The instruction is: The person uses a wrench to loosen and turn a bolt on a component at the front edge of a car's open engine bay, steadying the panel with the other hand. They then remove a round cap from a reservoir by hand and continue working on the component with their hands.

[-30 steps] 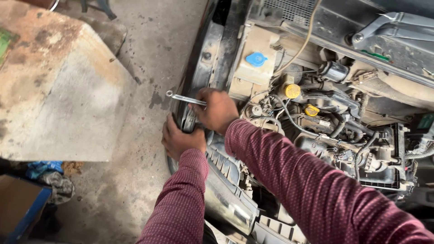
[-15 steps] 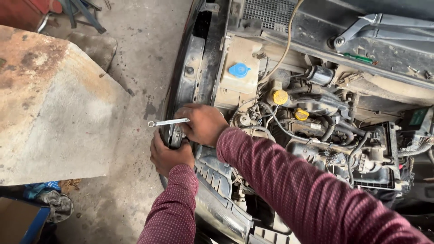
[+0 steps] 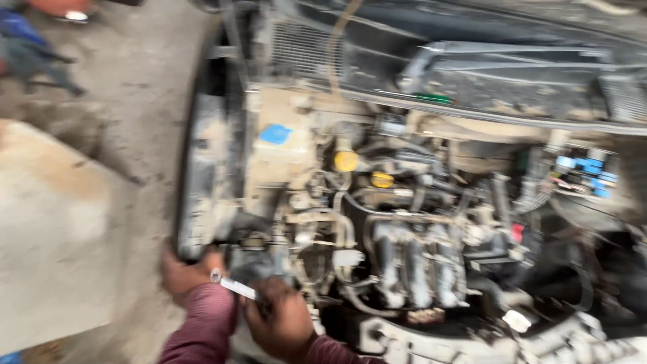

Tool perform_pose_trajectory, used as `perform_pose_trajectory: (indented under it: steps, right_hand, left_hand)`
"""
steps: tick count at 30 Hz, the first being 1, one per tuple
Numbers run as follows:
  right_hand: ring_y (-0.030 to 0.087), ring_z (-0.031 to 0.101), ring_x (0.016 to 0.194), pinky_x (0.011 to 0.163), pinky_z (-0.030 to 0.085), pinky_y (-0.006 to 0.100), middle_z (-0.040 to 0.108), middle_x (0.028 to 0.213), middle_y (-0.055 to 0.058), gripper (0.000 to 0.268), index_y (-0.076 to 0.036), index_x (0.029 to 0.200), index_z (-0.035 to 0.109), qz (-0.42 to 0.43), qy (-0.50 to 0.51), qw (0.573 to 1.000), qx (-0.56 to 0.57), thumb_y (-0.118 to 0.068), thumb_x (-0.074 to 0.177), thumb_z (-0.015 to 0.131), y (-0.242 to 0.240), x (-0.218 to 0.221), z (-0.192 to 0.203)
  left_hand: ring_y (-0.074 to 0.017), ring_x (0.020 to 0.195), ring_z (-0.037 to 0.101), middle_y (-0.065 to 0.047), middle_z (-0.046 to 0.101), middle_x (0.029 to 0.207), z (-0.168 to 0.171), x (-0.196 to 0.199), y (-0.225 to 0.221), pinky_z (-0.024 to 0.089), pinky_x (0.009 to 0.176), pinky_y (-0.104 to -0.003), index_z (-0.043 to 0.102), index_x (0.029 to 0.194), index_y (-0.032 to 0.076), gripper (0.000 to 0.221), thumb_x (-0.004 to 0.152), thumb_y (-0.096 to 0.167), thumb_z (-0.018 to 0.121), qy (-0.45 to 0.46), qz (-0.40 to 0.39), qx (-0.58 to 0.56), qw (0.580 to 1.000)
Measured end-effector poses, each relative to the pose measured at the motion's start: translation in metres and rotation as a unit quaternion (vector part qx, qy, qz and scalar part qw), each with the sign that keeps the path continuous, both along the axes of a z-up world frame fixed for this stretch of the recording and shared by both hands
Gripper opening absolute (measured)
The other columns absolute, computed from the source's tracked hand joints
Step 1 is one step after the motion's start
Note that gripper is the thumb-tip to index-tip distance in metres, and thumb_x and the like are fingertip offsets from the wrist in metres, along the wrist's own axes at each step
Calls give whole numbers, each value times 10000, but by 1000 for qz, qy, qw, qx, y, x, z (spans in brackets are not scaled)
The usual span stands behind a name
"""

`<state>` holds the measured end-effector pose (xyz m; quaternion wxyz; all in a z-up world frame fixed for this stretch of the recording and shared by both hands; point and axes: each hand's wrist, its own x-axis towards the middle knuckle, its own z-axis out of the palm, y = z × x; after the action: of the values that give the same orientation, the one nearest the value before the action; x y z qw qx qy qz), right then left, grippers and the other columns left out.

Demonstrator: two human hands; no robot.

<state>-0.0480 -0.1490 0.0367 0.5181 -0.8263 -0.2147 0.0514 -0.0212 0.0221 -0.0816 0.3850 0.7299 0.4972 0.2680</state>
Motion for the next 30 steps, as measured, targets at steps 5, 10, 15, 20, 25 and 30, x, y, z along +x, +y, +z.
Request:
perform_pose_trajectory:
  steps: [5, 10, 15, 20, 25, 30]
  right_hand:
    - [340, 713, 796, 694, 573, 438, 691, 885, 147, 209, -65, 1087, 722, -16, 41, 995, -89, -189, 919, 725, -77, -12, 0]
    - [341, 714, 794, 684, 571, 428, 705, 922, 156, 234, -54, 1104, 719, -69, 59, 988, -122, -178, 906, 716, -146, -29, 7]
    - [356, 714, 811, 724, 573, 423, 725, 897, 174, 207, -30, 1009, 728, -200, 66, 970, -118, -181, 867, 729, -169, -29, 8]
    - [396, 689, 839, 754, 556, 448, 708, 877, 205, 200, -6, 984, 719, -187, 19, 977, -96, -159, 855, 736, -144, -21, -7]
    - [383, 671, 800, 724, 544, 447, 692, 856, 212, 183, 2, 967, 716, -125, 51, 987, -89, -170, 906, 714, -98, -9, 22]
    - [318, 693, 739, 705, 555, 422, 715, 847, 190, 218, -23, 1053, 713, -25, 171, 983, -63, -201, 972, 617, -53, 1, 38]
  left_hand:
    - [-425, 1181, 594, -169, 634, 1329, 33, 3, -1, 500, 940, -598, 583, 1464, 172, 800, 722, 277, 863, 116, -9, 41, 992]
    - [-462, 1182, 586, -189, 632, 1320, 11, -2, -2, 495, 919, -626, 598, 1433, 152, 666, 812, 239, 820, 139, -39, 85, 986]
    - [-455, 1200, 648, -224, 633, 1298, 16, 3, 8, 539, 1086, -550, 564, 1360, 72, 601, 796, 179, 742, 145, -2, 14, 989]
    - [-477, 1145, 579, -237, 601, 1303, 10, 9, 14, 504, 944, -596, 544, 1474, 112, 784, 726, 175, 770, 126, -20, 51, 991]
    - [-431, 1246, 544, -193, 574, 1357, 61, 8, -3, 481, 993, -590, 486, 1505, 186, 772, 795, 211, 788, 170, -15, -14, 985]
    - [-367, 1279, 537, -153, 542, 1397, 93, 16, -8, 504, 1051, -492, 433, 1512, 183, 831, 767, 156, 800, 203, -3, -87, 975]
